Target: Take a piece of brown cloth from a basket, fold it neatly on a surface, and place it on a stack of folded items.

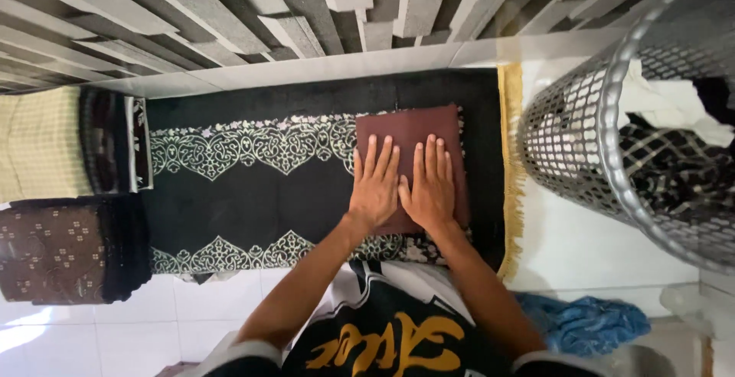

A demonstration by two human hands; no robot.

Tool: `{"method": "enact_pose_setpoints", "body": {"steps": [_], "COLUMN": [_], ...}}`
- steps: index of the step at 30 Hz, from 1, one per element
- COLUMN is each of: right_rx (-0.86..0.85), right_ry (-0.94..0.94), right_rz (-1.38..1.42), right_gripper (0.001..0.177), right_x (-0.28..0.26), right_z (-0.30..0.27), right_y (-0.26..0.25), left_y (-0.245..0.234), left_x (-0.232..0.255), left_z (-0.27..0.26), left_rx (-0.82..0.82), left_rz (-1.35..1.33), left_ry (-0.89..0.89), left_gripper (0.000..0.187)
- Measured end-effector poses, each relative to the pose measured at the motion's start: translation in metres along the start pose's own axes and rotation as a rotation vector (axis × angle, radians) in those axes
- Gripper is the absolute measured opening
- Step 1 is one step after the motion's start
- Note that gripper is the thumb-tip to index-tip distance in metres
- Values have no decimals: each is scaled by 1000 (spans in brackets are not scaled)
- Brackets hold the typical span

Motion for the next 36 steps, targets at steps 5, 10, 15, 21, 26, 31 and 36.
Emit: {"method": "enact_pose_setpoints", "body": {"steps": [5, 10, 15, 21, 26, 31, 36], "right_rx": [62, 104, 146, 190, 175, 189, 286], "right_ry": [-5, 0, 48, 66, 91, 162, 141], "right_rz": [-65, -120, -126, -133, -116, -81, -62], "right_gripper": [77, 83, 76, 64, 58, 59, 71], "right_x": [1, 13, 36, 26, 3, 14, 53], "right_z": [23, 65, 91, 69, 29, 7, -19], "right_y": [-13, -9, 9, 6, 6, -12, -21], "left_y": [4, 8, -5, -13, 43, 60, 71], "left_x": [26, 35, 44, -2, -10, -8, -7], "left_z": [-38, -62, -93, -136, -142, -147, -160], "left_rx": [-3, -143, 54, 375, 166, 129, 418], "left_rz": [-3, -85, -261, -514, -621, -705, -316], "left_ry": [45, 166, 473, 79, -208, -232, -314], "left_gripper": [67, 59, 57, 46, 46, 18, 24]}}
Point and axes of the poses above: each hand's wrist, its own z-axis towards the middle knuckle, its own y-axis out of the palm, x = y × z, the point moved 6 cm from there along z, towards the middle knuckle, and after that the axes turned 14 degrees about y, right-handed, at the moved point
